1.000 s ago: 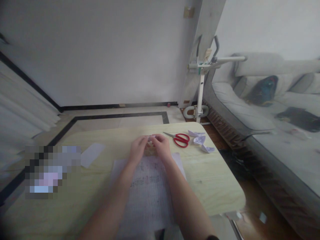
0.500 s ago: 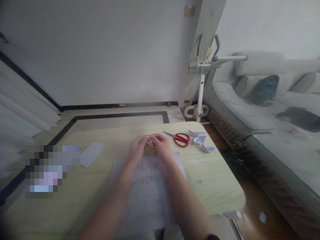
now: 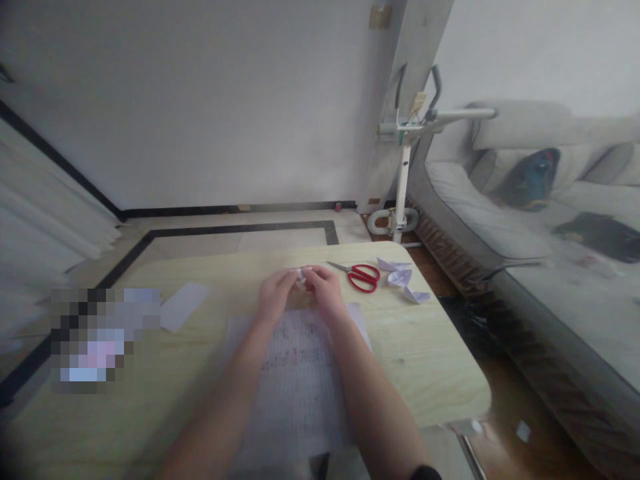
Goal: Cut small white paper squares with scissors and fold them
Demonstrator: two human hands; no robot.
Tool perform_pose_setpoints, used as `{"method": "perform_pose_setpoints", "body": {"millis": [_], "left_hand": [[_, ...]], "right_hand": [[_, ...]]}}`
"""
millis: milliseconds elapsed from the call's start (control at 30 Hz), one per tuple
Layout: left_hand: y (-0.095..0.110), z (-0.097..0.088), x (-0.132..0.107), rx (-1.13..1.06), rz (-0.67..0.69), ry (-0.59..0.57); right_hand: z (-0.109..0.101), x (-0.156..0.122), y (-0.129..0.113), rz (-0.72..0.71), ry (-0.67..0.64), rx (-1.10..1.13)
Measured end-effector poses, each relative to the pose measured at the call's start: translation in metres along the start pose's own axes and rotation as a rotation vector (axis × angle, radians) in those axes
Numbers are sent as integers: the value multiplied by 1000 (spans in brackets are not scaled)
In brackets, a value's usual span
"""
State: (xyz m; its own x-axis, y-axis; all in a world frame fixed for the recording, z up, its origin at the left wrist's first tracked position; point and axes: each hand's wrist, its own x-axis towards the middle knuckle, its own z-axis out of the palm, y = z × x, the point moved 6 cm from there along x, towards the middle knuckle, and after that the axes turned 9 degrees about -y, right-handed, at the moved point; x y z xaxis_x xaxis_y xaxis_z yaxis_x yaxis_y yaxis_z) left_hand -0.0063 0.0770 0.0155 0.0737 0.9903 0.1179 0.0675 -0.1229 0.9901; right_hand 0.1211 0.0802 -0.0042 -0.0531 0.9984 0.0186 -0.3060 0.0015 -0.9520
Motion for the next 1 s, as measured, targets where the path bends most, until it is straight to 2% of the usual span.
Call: {"method": "perform_pose_setpoints", "body": {"millis": [233,367,567,633,700,800,900,1000], "left_hand": [[11,1,-4,13,15,-5],[15,1,-5,10,48,-15],[9,-2,-3,23,48,22],[9,-4,-2,49,50,43],[9,-8,-2,83,43,65],[9,-12,-3,118,33,85],[8,-12,-2,121,40,82],[5,-10,-2,129,48,49]], "right_hand": [[4,2,4,46,-93,146],[4,0,2,59,-82,131],[3,1,7,88,-71,114],[0,1,4,45,-25,41],[-2,0,-6,-61,30,-104],[5,-5,-19,-184,-2,-338],[11,-7,-20,-172,-64,-435],[10,-6,-19,-188,-43,-424]]}}
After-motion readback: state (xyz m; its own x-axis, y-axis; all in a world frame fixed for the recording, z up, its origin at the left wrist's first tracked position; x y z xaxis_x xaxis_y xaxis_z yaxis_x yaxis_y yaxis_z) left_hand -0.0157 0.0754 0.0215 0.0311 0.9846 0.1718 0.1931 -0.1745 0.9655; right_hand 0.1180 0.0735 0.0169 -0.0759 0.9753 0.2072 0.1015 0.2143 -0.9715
